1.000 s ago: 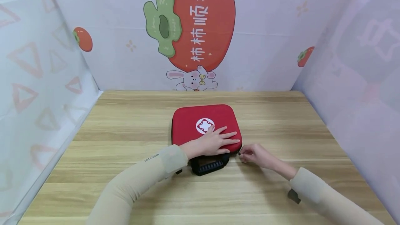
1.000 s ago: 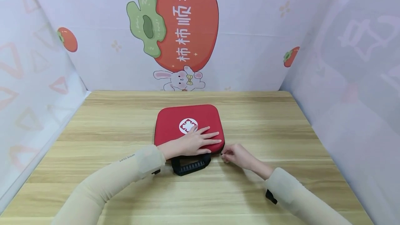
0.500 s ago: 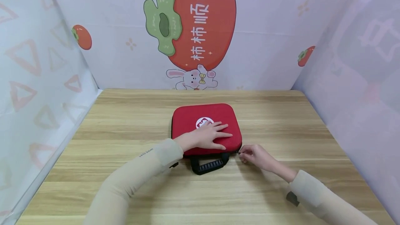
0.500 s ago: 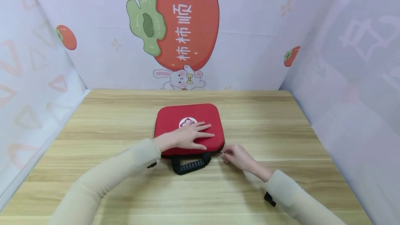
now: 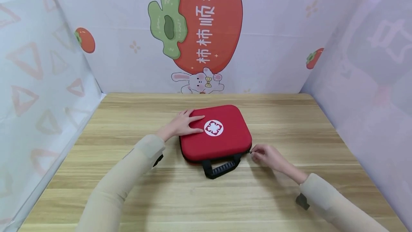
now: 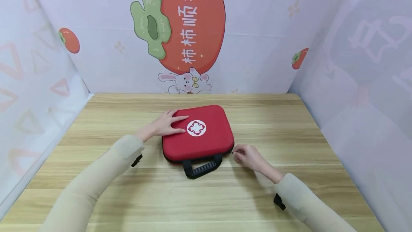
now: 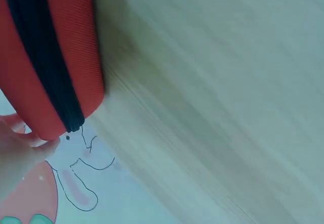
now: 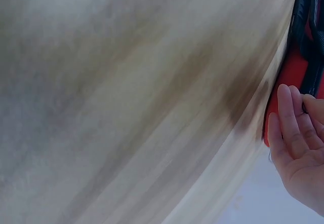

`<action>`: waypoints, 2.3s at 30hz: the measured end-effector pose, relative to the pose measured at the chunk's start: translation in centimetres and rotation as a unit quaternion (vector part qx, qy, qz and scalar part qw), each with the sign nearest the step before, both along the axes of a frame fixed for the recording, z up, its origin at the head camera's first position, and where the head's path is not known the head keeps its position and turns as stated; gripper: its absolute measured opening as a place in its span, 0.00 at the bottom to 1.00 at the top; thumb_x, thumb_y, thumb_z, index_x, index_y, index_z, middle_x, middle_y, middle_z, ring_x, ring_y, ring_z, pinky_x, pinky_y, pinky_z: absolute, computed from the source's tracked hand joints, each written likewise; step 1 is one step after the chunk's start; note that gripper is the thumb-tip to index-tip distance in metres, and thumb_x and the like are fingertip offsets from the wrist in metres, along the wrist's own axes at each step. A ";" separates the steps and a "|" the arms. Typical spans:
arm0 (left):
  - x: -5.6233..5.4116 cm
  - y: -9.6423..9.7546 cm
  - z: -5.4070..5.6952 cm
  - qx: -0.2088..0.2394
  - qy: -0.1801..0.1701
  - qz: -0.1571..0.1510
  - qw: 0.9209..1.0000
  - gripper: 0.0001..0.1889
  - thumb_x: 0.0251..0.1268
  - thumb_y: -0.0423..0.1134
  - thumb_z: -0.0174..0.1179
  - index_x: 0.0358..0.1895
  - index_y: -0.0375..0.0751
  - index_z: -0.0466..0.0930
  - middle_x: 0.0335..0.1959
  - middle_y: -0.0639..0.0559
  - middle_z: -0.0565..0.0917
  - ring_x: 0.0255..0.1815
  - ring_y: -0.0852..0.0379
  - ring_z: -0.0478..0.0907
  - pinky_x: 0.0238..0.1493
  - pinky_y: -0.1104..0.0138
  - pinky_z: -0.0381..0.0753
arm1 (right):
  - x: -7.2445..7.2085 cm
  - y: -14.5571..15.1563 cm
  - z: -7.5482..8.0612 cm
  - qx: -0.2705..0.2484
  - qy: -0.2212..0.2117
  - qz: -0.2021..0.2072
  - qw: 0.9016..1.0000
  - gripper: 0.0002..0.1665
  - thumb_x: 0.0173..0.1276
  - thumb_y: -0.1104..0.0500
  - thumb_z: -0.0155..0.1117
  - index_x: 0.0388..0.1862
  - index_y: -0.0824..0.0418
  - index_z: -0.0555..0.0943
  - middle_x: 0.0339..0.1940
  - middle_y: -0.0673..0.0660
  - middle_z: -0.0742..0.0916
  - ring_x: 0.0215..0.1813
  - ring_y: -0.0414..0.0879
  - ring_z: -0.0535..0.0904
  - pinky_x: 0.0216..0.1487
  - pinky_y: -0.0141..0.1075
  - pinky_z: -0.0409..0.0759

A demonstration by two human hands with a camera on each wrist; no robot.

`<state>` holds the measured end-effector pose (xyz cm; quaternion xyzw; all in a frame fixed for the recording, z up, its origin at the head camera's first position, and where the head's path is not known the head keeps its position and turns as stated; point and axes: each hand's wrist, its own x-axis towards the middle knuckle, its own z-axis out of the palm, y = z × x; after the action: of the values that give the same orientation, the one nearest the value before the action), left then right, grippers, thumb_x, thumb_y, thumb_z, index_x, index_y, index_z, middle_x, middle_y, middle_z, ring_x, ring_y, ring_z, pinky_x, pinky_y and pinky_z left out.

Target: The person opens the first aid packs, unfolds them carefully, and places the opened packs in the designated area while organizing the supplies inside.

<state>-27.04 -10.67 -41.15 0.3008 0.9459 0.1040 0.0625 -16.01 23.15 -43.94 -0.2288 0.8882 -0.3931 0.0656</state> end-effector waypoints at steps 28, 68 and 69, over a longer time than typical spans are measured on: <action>10.1 -3.9 -1.0 0.068 0.077 -0.059 0.993 0.37 0.44 0.69 0.54 0.60 0.57 0.68 0.66 0.45 0.58 0.44 0.53 0.60 0.40 0.65 0.66 | -6.0 0.8 0.6 -0.022 -0.050 -0.058 0.997 0.10 0.64 0.69 0.52 0.36 0.78 0.76 0.25 0.66 0.82 0.30 0.53 0.79 0.33 0.38 0.76; 12.2 0.5 -0.9 -0.008 0.145 -0.172 0.974 0.32 0.51 0.64 0.53 0.62 0.61 0.65 0.64 0.43 0.61 0.61 0.34 0.56 0.57 0.44 0.57 | -5.8 1.0 0.1 -0.026 -0.064 0.007 0.998 0.10 0.62 0.69 0.54 0.37 0.77 0.78 0.29 0.64 0.84 0.32 0.50 0.80 0.35 0.36 0.79; 12.1 0.6 -1.0 -0.008 0.146 -0.167 0.975 0.32 0.51 0.64 0.53 0.62 0.61 0.65 0.64 0.43 0.62 0.61 0.34 0.57 0.57 0.44 0.57 | -5.5 1.0 0.1 -0.030 -0.065 0.010 0.997 0.09 0.62 0.69 0.54 0.36 0.77 0.78 0.29 0.65 0.83 0.32 0.50 0.80 0.34 0.37 0.79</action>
<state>-14.95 -10.06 -42.12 0.4664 0.8818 0.0397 -0.0573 -21.54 24.13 -43.86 -0.2136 0.8675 -0.4329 0.1198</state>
